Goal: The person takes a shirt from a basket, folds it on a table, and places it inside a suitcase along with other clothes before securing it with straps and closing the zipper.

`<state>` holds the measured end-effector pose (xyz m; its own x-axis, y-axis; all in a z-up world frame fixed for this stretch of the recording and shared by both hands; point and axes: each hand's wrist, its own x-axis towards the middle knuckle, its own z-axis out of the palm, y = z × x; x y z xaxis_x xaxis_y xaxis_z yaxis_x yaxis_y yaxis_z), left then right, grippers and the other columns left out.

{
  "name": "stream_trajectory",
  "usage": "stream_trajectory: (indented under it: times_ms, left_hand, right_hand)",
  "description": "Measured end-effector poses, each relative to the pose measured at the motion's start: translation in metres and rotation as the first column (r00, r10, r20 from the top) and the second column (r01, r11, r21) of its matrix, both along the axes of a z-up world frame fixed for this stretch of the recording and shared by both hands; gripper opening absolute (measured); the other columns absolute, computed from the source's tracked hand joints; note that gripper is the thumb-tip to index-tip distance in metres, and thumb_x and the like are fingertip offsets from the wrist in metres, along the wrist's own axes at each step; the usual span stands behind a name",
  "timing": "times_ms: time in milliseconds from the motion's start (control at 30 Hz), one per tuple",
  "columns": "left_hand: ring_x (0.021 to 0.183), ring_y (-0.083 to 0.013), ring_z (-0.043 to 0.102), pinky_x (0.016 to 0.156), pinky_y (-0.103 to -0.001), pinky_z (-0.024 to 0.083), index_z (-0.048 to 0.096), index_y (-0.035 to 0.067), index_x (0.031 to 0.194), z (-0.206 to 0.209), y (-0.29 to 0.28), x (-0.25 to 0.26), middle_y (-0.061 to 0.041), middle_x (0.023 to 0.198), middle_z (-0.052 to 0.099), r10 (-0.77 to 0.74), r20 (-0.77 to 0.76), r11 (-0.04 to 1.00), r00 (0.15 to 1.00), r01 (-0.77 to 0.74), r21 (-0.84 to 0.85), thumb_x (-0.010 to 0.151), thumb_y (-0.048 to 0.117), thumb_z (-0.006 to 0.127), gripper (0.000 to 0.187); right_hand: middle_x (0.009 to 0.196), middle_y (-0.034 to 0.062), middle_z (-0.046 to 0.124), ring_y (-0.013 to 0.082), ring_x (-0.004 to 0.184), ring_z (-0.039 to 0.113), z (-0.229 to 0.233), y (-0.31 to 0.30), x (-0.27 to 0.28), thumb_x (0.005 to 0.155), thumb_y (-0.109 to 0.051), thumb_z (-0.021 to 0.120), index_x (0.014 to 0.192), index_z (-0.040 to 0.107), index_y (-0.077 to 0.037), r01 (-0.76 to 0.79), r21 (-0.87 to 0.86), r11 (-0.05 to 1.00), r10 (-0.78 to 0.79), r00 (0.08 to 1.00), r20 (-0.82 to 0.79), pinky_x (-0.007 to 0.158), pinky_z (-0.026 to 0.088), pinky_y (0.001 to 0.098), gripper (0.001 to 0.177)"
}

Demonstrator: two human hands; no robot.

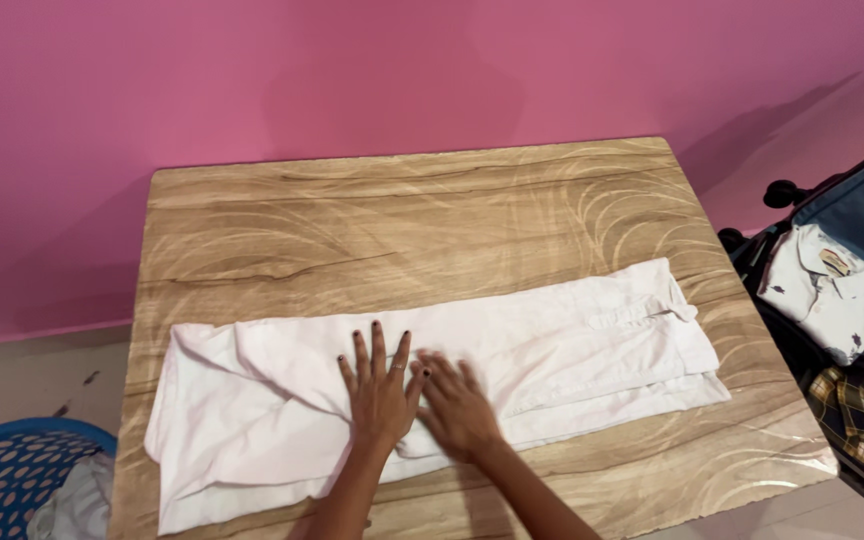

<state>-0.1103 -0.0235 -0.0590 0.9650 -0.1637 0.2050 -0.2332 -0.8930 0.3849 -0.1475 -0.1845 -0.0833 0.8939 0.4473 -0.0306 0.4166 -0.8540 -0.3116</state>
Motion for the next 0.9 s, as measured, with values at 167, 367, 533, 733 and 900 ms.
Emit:
stream_trajectory:
  times_ms: [167, 367, 533, 733, 900]
  left_hand:
    - [0.151, -0.0454, 0.013, 0.117, -0.069, 0.012, 0.047, 0.03, 0.148, -0.007, 0.004, 0.0, -0.013, 0.165, 0.021, 0.013, 0.001, 1.0, 1.0, -0.013, 0.008, 0.087, 0.058, 0.062, 0.069]
    - [0.152, -0.0444, 0.015, 0.117, -0.07, 0.014, 0.048, 0.031, 0.148, 0.009, -0.003, 0.002, -0.011, 0.165, 0.023, 0.062, -0.021, 0.996, 0.998, -0.061, 0.072, 0.086, 0.049, 0.065, 0.067]
    - [0.154, -0.0437, 0.014, 0.115, -0.072, 0.014, 0.045, 0.025, 0.151, 0.032, -0.051, 0.011, -0.013, 0.168, 0.02, 0.26, -0.293, 0.94, 0.92, -0.172, 0.294, 0.089, 0.038, 0.064, 0.066]
    - [0.152, -0.0394, 0.012, 0.116, -0.07, 0.01, 0.041, 0.025, 0.153, 0.022, -0.167, -0.004, -0.016, 0.166, 0.017, -0.057, -0.186, 0.992, 0.981, 0.076, 0.096, 0.091, 0.056, 0.058, 0.071]
    - [0.152, -0.0399, 0.01, 0.117, -0.068, 0.008, 0.041, 0.029, 0.152, 0.01, -0.198, -0.006, -0.015, 0.166, 0.014, -0.079, -0.156, 0.993, 0.985, 0.092, 0.079, 0.091, 0.065, 0.054, 0.072]
  right_hand:
    - [0.17, 0.0085, 0.016, 0.0273, 0.157, 0.013, -0.019, -0.137, -0.008, 0.098, -0.06, 0.043, 0.162, 0.021, -0.014, 0.323, -0.045, 0.945, -0.318, 0.943, 0.101, 0.123, 0.006, 0.0532, 0.081]
    - [0.169, 0.0064, 0.017, 0.0295, 0.154, 0.014, -0.013, -0.299, -0.005, 0.094, -0.065, 0.04, 0.16, 0.021, -0.022, 0.512, -0.27, 0.816, -0.466, 0.858, 0.218, 0.118, 0.006, 0.063, 0.081]
    - [0.17, -0.0073, 0.04, 0.0136, 0.162, 0.034, -0.011, -0.307, 0.012, 0.11, -0.047, 0.041, 0.152, 0.044, -0.035, 0.798, -0.273, 0.537, -0.78, 0.593, 0.199, 0.133, 0.017, 0.0574, 0.044]
    - [0.166, 0.0146, 0.024, 0.0361, 0.153, 0.022, -0.007, -0.27, 0.018, 0.1, -0.048, 0.044, 0.158, 0.033, -0.02, 0.294, -0.034, 0.955, -0.271, 0.916, 0.296, 0.118, 0.013, 0.0651, 0.066]
    - [0.169, 0.0099, 0.014, 0.0338, 0.154, 0.017, 0.006, -0.345, 0.026, 0.1, -0.061, 0.037, 0.161, 0.026, -0.021, 0.314, -0.127, 0.941, -0.28, 0.932, 0.231, 0.119, 0.01, 0.0638, 0.074]
